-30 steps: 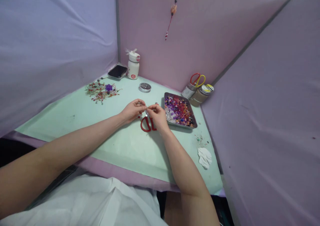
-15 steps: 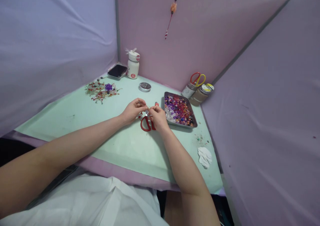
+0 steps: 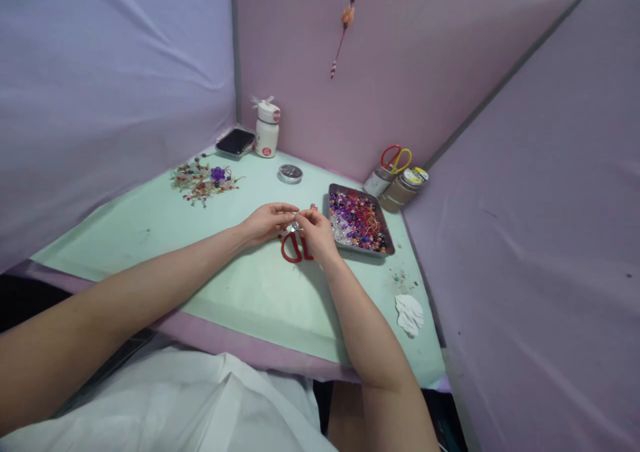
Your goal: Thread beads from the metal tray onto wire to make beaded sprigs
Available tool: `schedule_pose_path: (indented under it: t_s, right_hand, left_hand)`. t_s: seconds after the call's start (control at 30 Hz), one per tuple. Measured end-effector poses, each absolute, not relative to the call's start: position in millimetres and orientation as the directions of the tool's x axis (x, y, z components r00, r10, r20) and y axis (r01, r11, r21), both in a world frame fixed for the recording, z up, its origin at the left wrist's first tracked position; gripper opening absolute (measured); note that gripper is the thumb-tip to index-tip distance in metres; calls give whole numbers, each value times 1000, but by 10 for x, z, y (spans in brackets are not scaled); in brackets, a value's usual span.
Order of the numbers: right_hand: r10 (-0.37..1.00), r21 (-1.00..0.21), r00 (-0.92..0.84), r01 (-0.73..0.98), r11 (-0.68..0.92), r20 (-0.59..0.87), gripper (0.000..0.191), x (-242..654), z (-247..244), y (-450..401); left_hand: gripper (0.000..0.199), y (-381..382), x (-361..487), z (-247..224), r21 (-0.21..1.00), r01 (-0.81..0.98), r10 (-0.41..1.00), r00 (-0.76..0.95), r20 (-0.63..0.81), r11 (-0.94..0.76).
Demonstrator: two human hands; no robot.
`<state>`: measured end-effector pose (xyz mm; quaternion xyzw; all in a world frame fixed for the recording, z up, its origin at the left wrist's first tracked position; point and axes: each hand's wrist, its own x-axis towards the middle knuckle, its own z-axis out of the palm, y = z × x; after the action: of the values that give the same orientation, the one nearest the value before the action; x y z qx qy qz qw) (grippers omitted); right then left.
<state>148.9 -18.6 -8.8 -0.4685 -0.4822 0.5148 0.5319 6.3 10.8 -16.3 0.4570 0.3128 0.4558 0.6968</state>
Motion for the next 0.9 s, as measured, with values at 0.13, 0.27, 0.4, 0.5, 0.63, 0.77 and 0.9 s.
schedule_pose_path:
  t_s: [0.13, 0.27, 0.4, 0.5, 0.63, 0.77, 0.9]
  right_hand:
    - [999, -992, -12, -118, 33, 34, 24, 1504, -124, -170]
    - [1000, -991, -5, -130, 8, 9, 25, 1499, -119, -167]
    - [997, -977, 13, -203, -66, -70, 24, 1481, -90, -162]
    - [993, -957, 20, -269, -109, -119, 22, 1465, -75, -158]
    - [994, -963, 30, -251, -97, -107, 21, 1450, -83, -157]
    - [993, -974, 74, -215, -70, -88, 18, 1445, -125, -143]
    - [990, -978, 127, -204, -41, -68, 15, 1435, -164, -128]
  left_hand:
    - [26, 104, 61, -165, 922, -352, 924, 383, -15, 161]
    - [25, 92, 66, -151, 924, -346, 925, 380, -17, 160]
    - [23, 74, 78, -123, 929, -330, 930, 365, -40, 169]
    - [21, 66, 86, -115, 930, -332, 936, 351, -36, 160]
    - [18, 70, 89, -128, 928, -338, 939, 341, -35, 157]
    - [15, 78, 94, -147, 917, -350, 935, 348, -64, 193]
    - [15, 75, 111, -155, 915, -336, 929, 358, -95, 223]
